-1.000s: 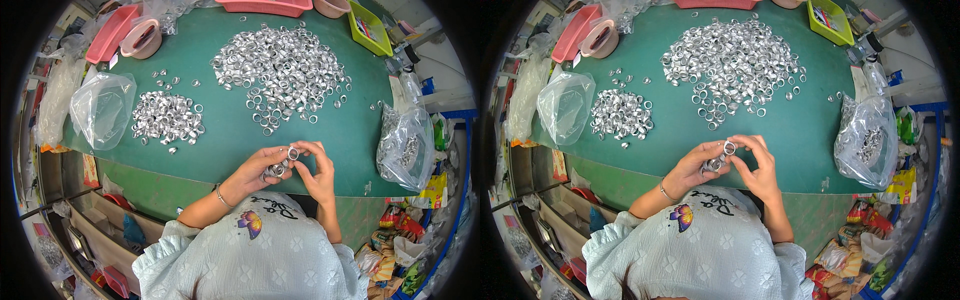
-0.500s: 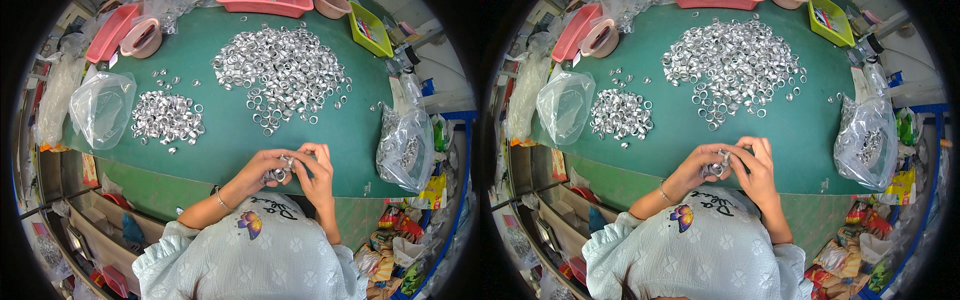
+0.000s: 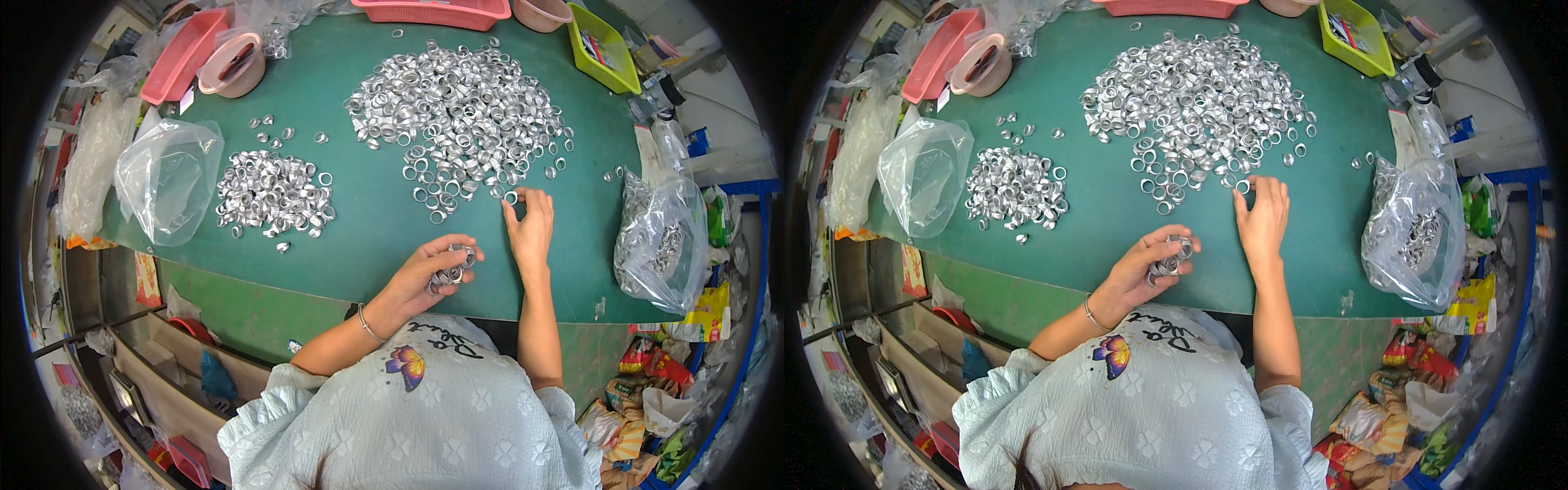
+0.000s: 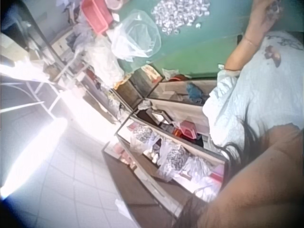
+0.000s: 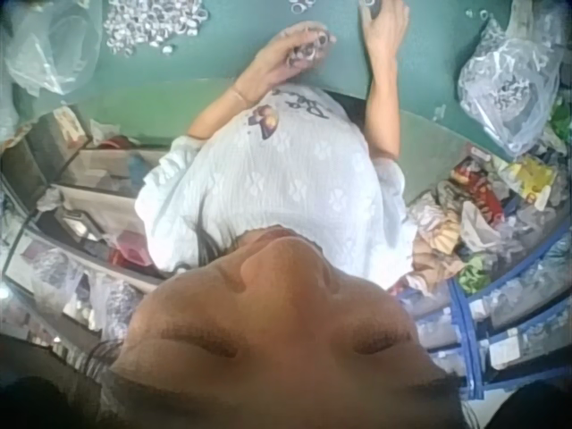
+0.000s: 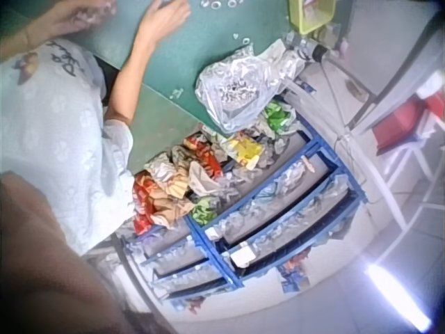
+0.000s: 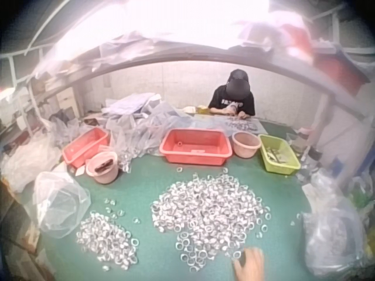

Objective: The person sits at a green workbench and assembles small, silver metal components by hand. They pick up individual pieces from a large pile, fit them together, and place the finished assemblies into a separate pile on the table.

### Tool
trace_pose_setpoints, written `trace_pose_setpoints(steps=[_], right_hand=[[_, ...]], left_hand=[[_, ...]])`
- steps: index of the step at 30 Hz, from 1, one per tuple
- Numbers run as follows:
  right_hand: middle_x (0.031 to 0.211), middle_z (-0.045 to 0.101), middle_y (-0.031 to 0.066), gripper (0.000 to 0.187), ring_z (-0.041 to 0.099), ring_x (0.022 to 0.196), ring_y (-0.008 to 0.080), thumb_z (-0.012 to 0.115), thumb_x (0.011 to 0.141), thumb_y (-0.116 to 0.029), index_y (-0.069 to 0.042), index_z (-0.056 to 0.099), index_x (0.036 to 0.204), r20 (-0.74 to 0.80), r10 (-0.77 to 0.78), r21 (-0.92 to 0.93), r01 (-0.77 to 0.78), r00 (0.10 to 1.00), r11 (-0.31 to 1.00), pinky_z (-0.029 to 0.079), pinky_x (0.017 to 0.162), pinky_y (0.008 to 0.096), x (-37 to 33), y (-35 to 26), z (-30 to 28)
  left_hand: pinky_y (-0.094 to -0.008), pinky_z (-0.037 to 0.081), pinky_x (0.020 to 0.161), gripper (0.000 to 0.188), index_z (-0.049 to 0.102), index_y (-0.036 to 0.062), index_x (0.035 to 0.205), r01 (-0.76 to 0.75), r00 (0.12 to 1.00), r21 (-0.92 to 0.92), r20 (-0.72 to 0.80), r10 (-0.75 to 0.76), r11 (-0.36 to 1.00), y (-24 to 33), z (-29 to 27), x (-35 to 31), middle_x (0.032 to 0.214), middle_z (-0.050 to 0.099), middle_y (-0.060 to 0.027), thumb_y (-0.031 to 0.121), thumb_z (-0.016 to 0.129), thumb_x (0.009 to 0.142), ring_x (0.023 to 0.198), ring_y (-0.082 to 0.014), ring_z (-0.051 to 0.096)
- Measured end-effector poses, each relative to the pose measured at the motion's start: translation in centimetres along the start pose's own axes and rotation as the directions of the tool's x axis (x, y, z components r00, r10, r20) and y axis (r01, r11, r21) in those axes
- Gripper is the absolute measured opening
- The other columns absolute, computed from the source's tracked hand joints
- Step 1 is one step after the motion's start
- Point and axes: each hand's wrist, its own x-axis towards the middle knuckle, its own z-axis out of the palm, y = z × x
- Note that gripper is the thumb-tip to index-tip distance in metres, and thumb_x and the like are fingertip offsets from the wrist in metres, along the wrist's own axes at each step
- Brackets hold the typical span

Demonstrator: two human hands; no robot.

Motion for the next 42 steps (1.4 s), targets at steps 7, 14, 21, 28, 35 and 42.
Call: trace_pose_setpoints(steps=[7,14,21,28,35,42], right_hand=[[0.093,0.059,0.0055,0.039,0.05,0.078,0.0108,0.065,0.072,0.004,-0.001,0.057,0.109,0.18,0.006,0.686,-0.13,0.984,0.716,0.041,0.069,0.0237,-2.5,-2.4,-2.7],[0.093,0.061,0.0078,0.042,0.053,0.081,0.0174,0.066,0.065,0.008,-0.002,0.058,0.105,0.13,-0.157,0.559,0.058,0.979,0.827,0.043,0.071,0.0275,-3.7,-5.9,-5.6],[0.095,0.061,0.0118,0.036,0.055,0.079,0.023,0.067,0.064,0.008,0.0,0.061,0.099,0.072,-0.229,0.556,0.152,0.971,0.817,0.046,0.07,0.031,-3.8,-6.4,-6.2],[0.095,0.06,0.0132,0.036,0.056,0.081,0.0253,0.066,0.064,0.008,0.0,0.06,0.099,0.035,-0.222,0.572,0.163,0.974,0.804,0.046,0.071,0.032,-4.3,-6.6,-6.4],[0.093,0.061,0.0126,0.038,0.056,0.078,0.0231,0.066,0.064,0.01,0.0,0.057,0.1,-0.046,-0.311,0.349,0.307,0.949,0.885,0.047,0.067,0.0315,-4.5,-7.0,-7.0],[0.093,0.061,0.0128,0.04,0.056,0.08,0.025,0.067,0.063,0.01,0.0,0.057,0.1,-0.001,-0.294,0.523,0.251,0.956,0.814,0.047,0.071,0.033,-4.5,-7.0,-7.2]], left_hand=[[-0.0171,0.037,0.04,0.032,0.054,0.0058,0.117,-0.011,0.997,0.064,-0.081,0.016,0.998,0.4,0.2,-0.2,0.094,0.062,-0.0079,0.015,0.059,0.087,0.066,-0.0118,0.059],[-0.0169,0.036,0.04,0.034,0.056,0.004,0.114,-0.037,0.987,0.233,-0.142,0.071,0.972,0.4,1.5,-0.2,0.089,0.062,-0.0057,0.018,0.064,0.084,0.064,-0.0098,0.058],[-0.0164,0.033,0.041,0.03,0.058,0.0038,0.111,-0.056,0.99,0.281,-0.11,0.09,0.958,0.7,2.1,-0.6,0.086,0.061,-0.0053,0.015,0.065,0.083,0.064,-0.0087,0.056],[-0.0166,0.032,0.041,0.029,0.058,0.0032,0.111,-0.066,0.994,0.297,-0.068,0.09,0.953,0.6,2.3,-0.9,0.085,0.061,-0.0048,0.016,0.063,0.085,0.063,-0.0084,0.056],[-0.0172,0.032,0.041,0.03,0.058,0.0029,0.112,-0.057,0.99,0.379,-0.098,0.101,0.924,0.6,2.8,-1.1,0.086,0.061,-0.0041,0.018,0.062,0.086,0.063,-0.008,0.056],[-0.0168,0.033,0.04,0.034,0.058,0.0013,0.114,-0.019,0.996,0.4,-0.071,0.052,0.916,0.4,2.6,-1.0,0.085,0.061,-0.0031,0.025,0.058,0.089,0.062,-0.008,0.056]])
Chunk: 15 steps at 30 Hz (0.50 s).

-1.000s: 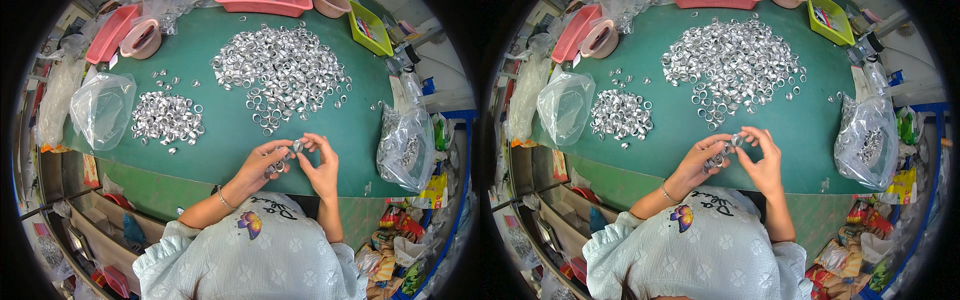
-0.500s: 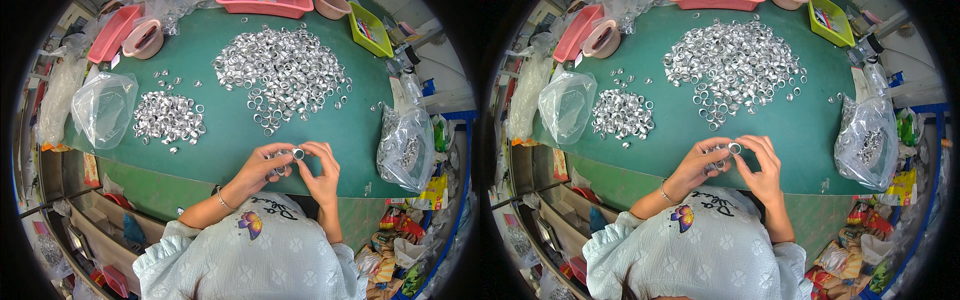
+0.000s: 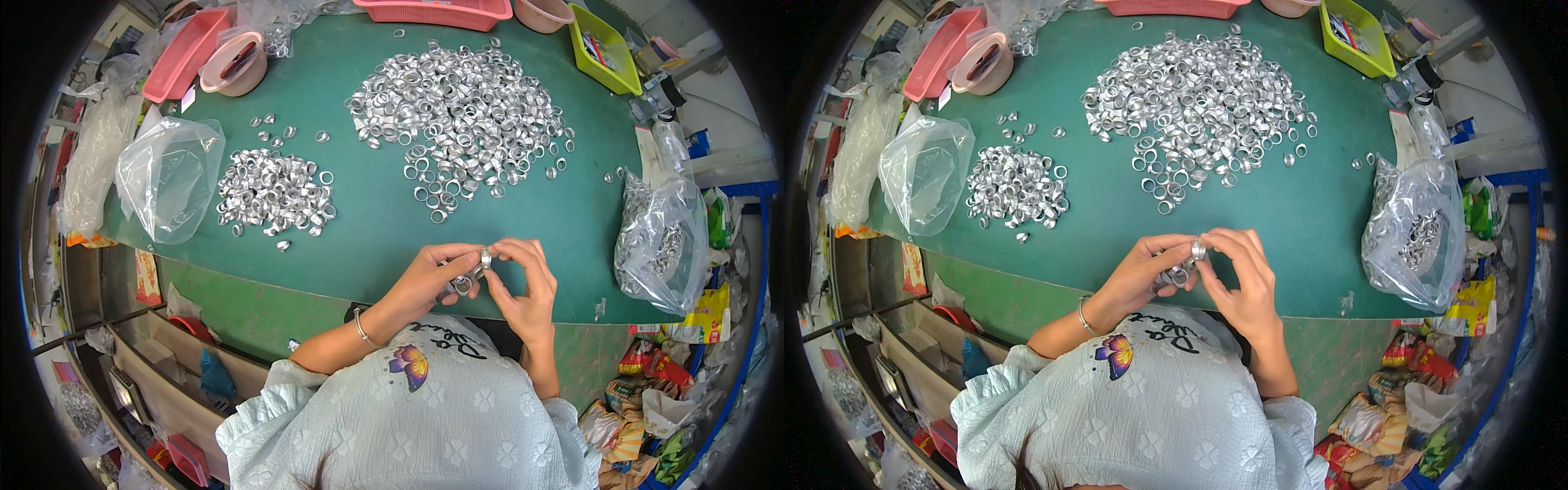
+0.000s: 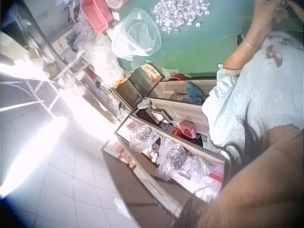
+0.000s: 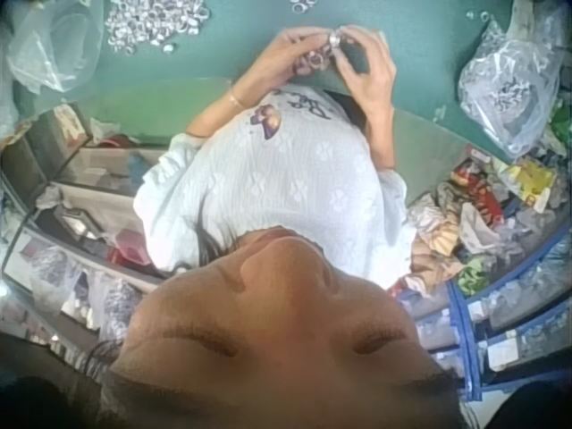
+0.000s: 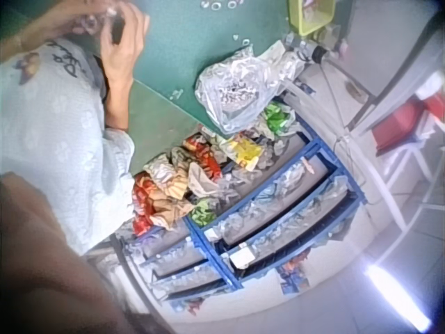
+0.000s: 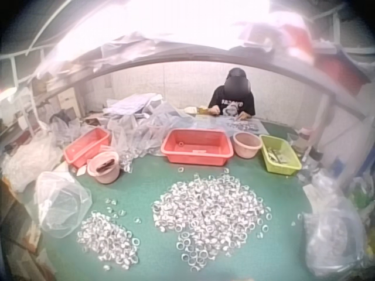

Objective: The person sits at a green workbench and assembles small, silver metal components by hand. They pick up individual pieces from a large pile, fit them together, and place the finished assemblies into a separate pile on the table.

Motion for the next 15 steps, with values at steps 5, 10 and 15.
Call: trace_pose_setpoints(steps=[5,10,15], right_hand=[[0.092,0.061,0.0127,0.039,0.056,0.085,0.0274,0.067,0.063,0.009,0.0,0.057,0.1,0.03,-0.016,-0.016,0.016,0.999,1.0,0.045,0.077,0.0358,0.1,0.1,-0.1],[0.095,0.061,0.0125,0.036,0.056,0.087,0.0269,0.066,0.066,0.007,-0.001,0.058,0.101,0.091,0.013,0.007,-0.013,0.996,1.0,0.045,0.077,0.0352,0.2,-0.1,0.1],[0.095,0.061,0.0066,0.023,0.054,0.086,0.0157,0.057,0.076,0.004,0.001,0.058,0.099,-0.051,0.277,0.234,-0.258,0.96,0.937,0.042,0.072,0.0269,0.8,4.7,0.1]], left_hand=[[-0.0166,0.033,0.039,0.036,0.058,0.0001,0.113,0.035,0.997,-0.1,0.067,-0.028,0.994,0.5,-0.2,0.0,0.082,0.061,-0.0039,0.029,0.054,0.091,0.062,-0.0086,0.057],[-0.0168,0.036,0.038,0.036,0.059,0.0002,0.108,-0.01,0.995,0.063,0.103,0.004,0.998,-0.3,-1.0,0.4,0.083,0.061,-0.0048,0.031,0.05,0.091,0.062,-0.0101,0.058],[-0.0172,0.038,0.037,0.029,0.058,0.002,0.1,0.162,0.979,-0.388,0.182,-0.096,0.907,-0.3,-1.3,1.0,0.088,0.061,-0.0081,0.028,0.049,0.091,0.064,-0.0125,0.058]])
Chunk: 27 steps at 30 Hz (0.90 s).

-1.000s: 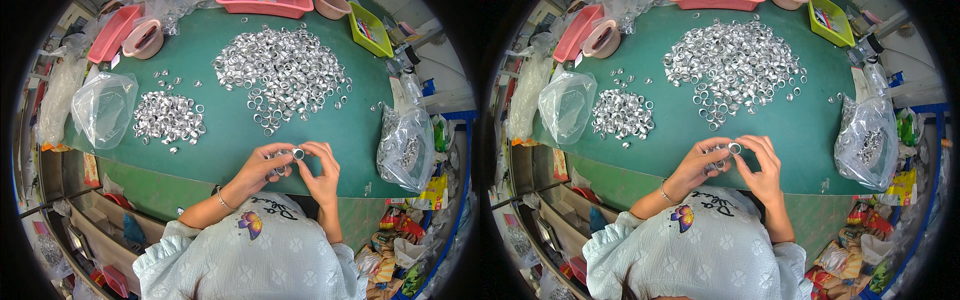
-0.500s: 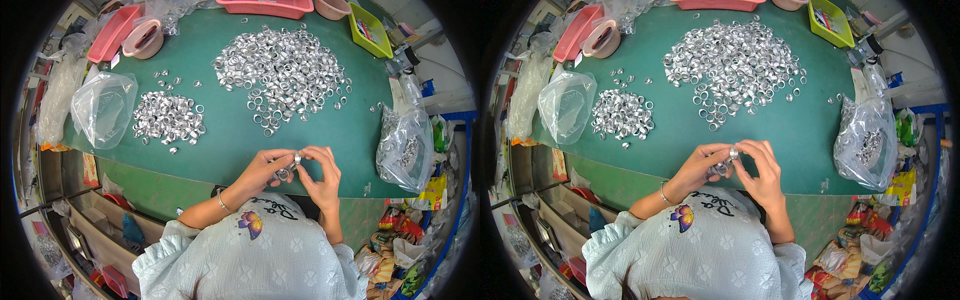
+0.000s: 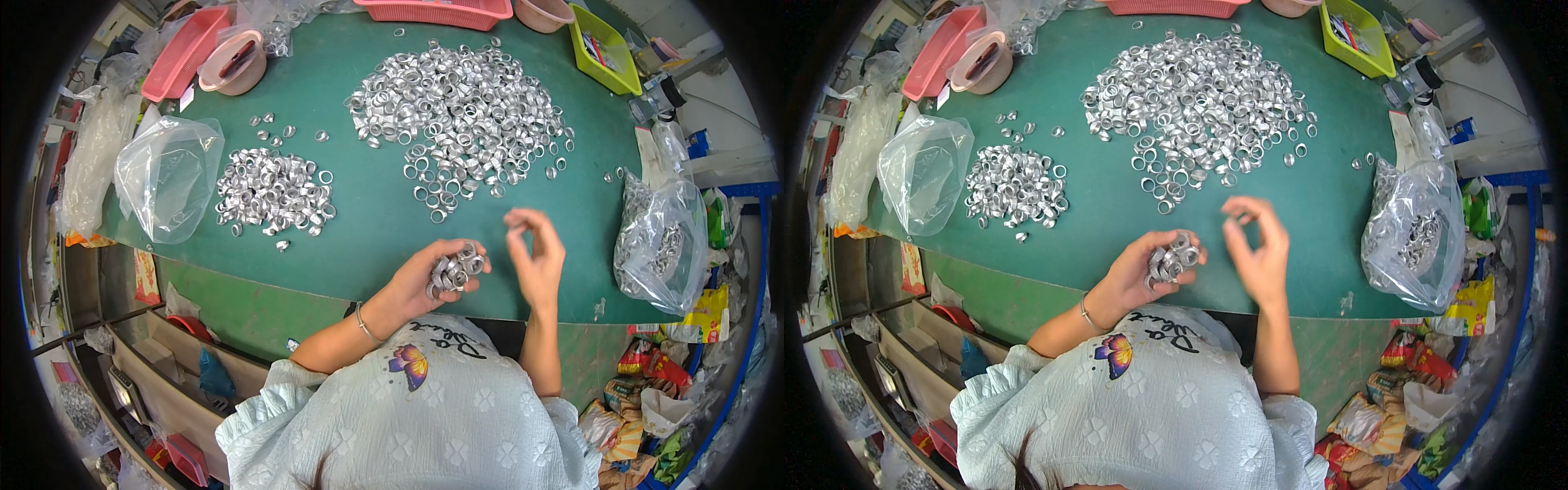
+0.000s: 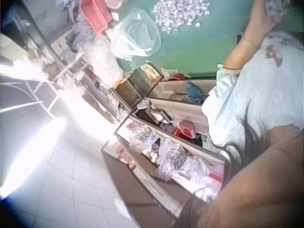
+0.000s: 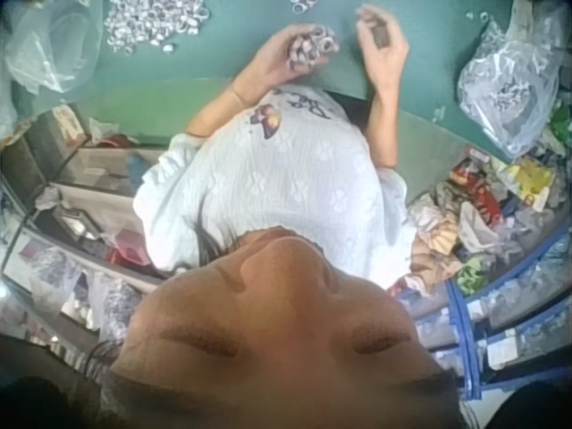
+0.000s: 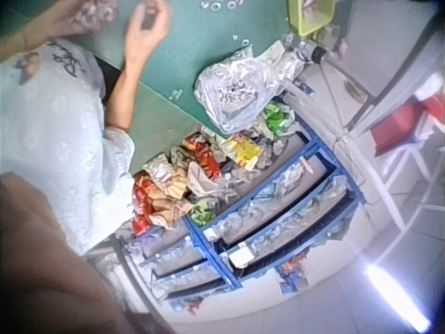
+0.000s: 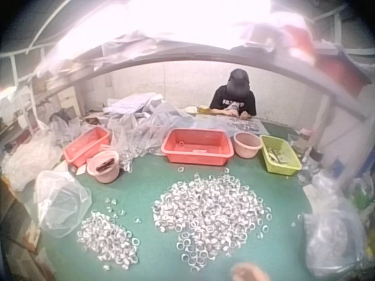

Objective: The person sits at a green workbench and assembles small, silver metal components by hand. They pick up individual pieces from a large pile, fit them together, and place the finished assemblies into a separate pile on the table.

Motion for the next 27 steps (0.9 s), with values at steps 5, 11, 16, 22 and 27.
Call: trace_pose_setpoints(steps=[5,11,16,22,27], right_hand=[[0.122,0.049,0.0134,0.039,0.045,0.11,0.0293,0.065,0.077,-0.01,-0.008,0.056,0.115,-0.046,-0.129,-0.522,0.087,0.991,0.849,0.037,0.093,0.0365,4.8,4.9,0.0],[0.137,0.034,0.0191,0.047,0.034,0.124,0.036,0.066,0.078,-0.018,-0.008,0.052,0.122,0.099,-0.069,-0.601,0.115,0.993,0.791,0.028,0.102,0.0423,5.0,6.6,0.8],[0.137,0.034,0.0175,0.046,0.034,0.124,0.036,0.067,0.076,-0.013,-0.005,0.052,0.12,0.105,-0.041,-0.611,0.097,0.994,0.786,0.028,0.102,0.0421,4.1,6.1,0.9],[0.137,0.034,0.017,0.045,0.034,0.123,0.0365,0.066,0.076,-0.008,-0.003,0.051,0.118,0.081,-0.039,-0.618,0.081,0.996,0.782,0.028,0.102,0.0424,4.1,6.2,1.4],[0.137,0.033,0.0171,0.044,0.034,0.124,0.0355,0.065,0.077,-0.008,-0.003,0.051,0.119,0.084,-0.033,-0.621,0.078,0.996,0.78,0.028,0.103,0.0417,4.0,5.9,1.3]], left_hand=[[-0.0177,0.041,0.038,0.023,0.056,0.0032,0.097,-0.087,0.993,-0.025,-0.077,0.084,0.996,0.2,-0.4,-0.3,0.091,0.061,-0.0104,0.024,0.05,0.09,0.062,-0.0132,0.057],[-0.0143,0.033,0.038,0.021,0.06,0.0033,0.096,-0.261,0.834,0.551,-0.283,0.473,0.792,4.9,-1.8,-3.8,0.088,0.063,-0.0078,0.022,0.056,0.088,0.062,-0.0092,0.056],[-0.0191,0.043,0.053,0.017,0.067,0.0011,0.09,-0.174,0.299,0.975,-0.083,0.951,0.14,12.6,-2.9,-9.6,0.079,0.063,-0.0021,0.015,0.065,0.081,0.061,-0.0047,0.055],[-0.0305,0.047,0.073,0.016,0.066,0.0021,0.091,0.284,-0.087,0.888,0.4,0.912,-0.362,19.0,-9.9,-11.9,0.09,0.063,-0.0124,0.008,0.067,0.076,0.08,-0.0245,0.061],[-0.0358,0.042,0.082,0.014,0.067,0.0072,0.088,0.454,0.055,0.796,0.423,0.904,-0.4,18.2,-12.3,-11.8,0.094,0.059,-0.008,0.013,0.067,0.075,0.092,-0.026,0.053]])
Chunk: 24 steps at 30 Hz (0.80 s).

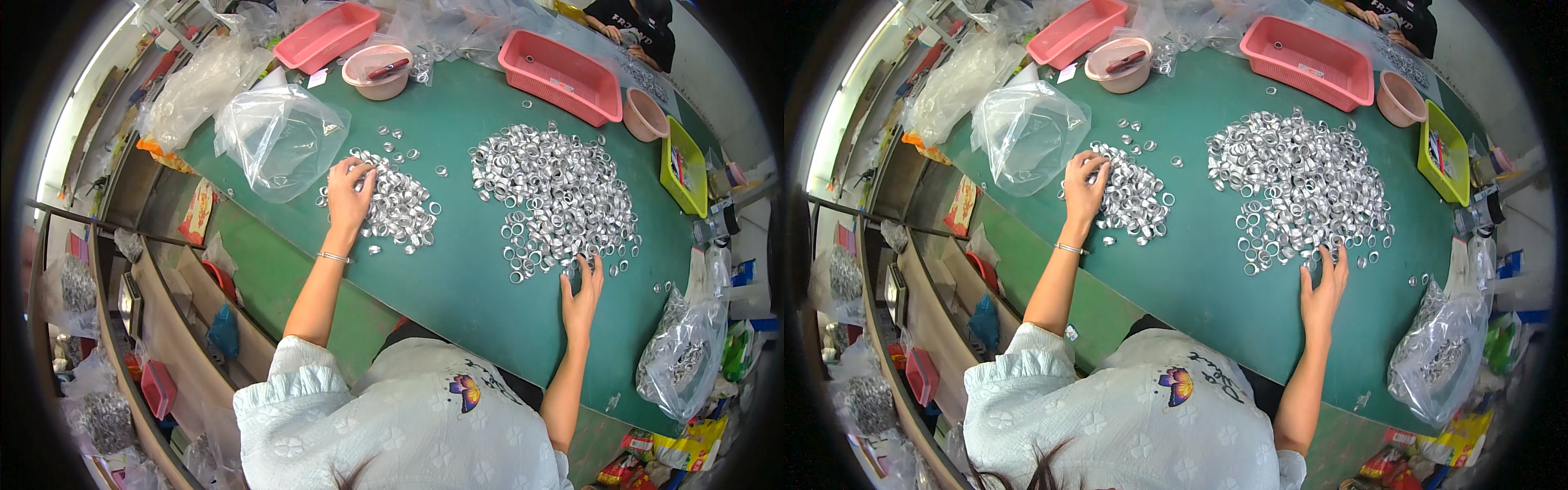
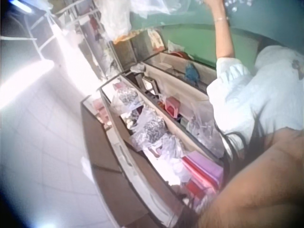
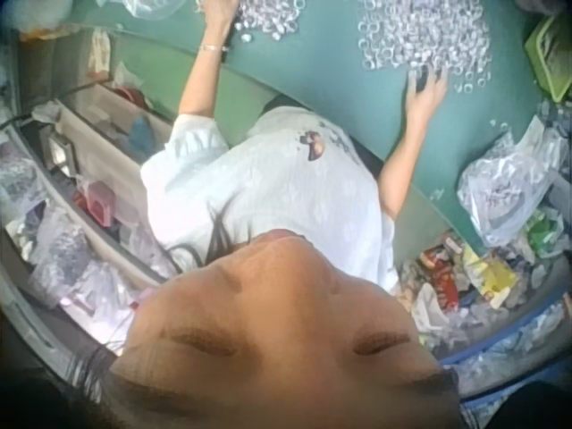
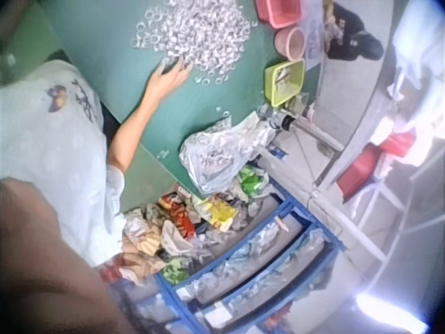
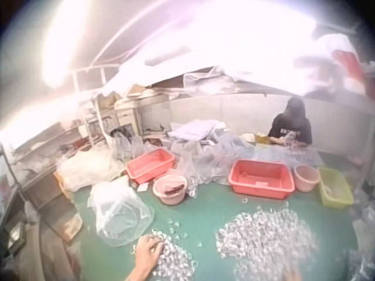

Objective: The person sits at a green workbench and assembles small, silver metal components by hand. They pick up individual pieces from a large pile, fit them together, and place the finished assemblies into a separate pile on the table.

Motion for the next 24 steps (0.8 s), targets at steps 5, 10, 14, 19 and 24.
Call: trace_pose_setpoints(steps=[5,10,14,19,24], right_hand=[[0.137,0.034,0.0163,0.044,0.034,0.125,0.0345,0.064,0.077,-0.008,-0.003,0.051,0.119,0.001,0.007,0.002,-0.007,1.0,1.0,0.029,0.103,0.0406,-0.1,-0.1,-0.1],[0.135,0.035,0.0175,0.042,0.035,0.123,0.0351,0.064,0.077,-0.007,-0.004,0.052,0.117,-0.005,-0.012,0.007,0.012,1.0,1.0,0.029,0.103,0.0411,-0.6,-0.1,0.1],[0.135,0.036,0.018,0.04,0.035,0.124,0.0351,0.064,0.077,-0.005,-0.002,0.052,0.115,0.015,0.011,0.063,-0.012,1.0,0.998,0.03,0.103,0.0396,-1.5,-0.9,-0.3],[0.133,0.039,0.0157,0.04,0.038,0.121,0.0339,0.064,0.076,-0.004,-0.002,0.052,0.114,0.037,-0.073,0.1,0.069,0.997,0.993,0.032,0.1,0.0387,-2.7,-1.6,-1.6],[0.123,0.049,0.0129,0.039,0.045,0.114,0.0309,0.064,0.077,-0.006,-0.002,0.052,0.114,-0.072,-0.054,0.155,0.065,0.996,0.986,0.036,0.097,0.037,-1.4,-0.2,-3.6]], left_hand=[[-0.0382,0.037,0.087,0.017,0.066,0.0065,0.09,0.013,0.996,-0.029,0.084,-0.01,1.0,-1.0,-0.3,0.4,0.097,0.059,-0.0081,0.019,0.063,0.079,0.098,-0.0263,0.052],[-0.0373,0.037,0.088,0.02,0.065,0.0027,0.091,0.073,0.994,-0.109,-0.069,-0.081,0.991,-1.9,-0.3,-0.3,0.097,0.06,-0.0102,0.02,0.061,0.081,0.095,-0.0272,0.054],[-0.0376,0.04,0.084,0.017,0.065,0.0014,0.088,0.045,0.984,-0.11,-0.169,-0.063,0.993,-1.6,0.1,-0.3,0.094,0.061,-0.012,0.016,0.06,0.082,0.091,-0.0281,0.055],[-0.0381,0.042,0.083,0.019,0.063,-0.0015,0.09,0.095,0.978,-0.105,-0.175,-0.113,0.99,-1.6,0.0,-0.3,0.094,0.061,-0.0155,0.015,0.056,0.085,0.09,-0.0311,0.056],[-0.0333,0.046,0.077,0.017,0.062,-0.0036,0.09,0.103,0.97,-0.216,-0.193,-0.146,0.971,-0.7,-0.5,-0.1,0.091,0.062,-0.0159,0.011,0.054,0.087,0.084,-0.0287,0.059]])
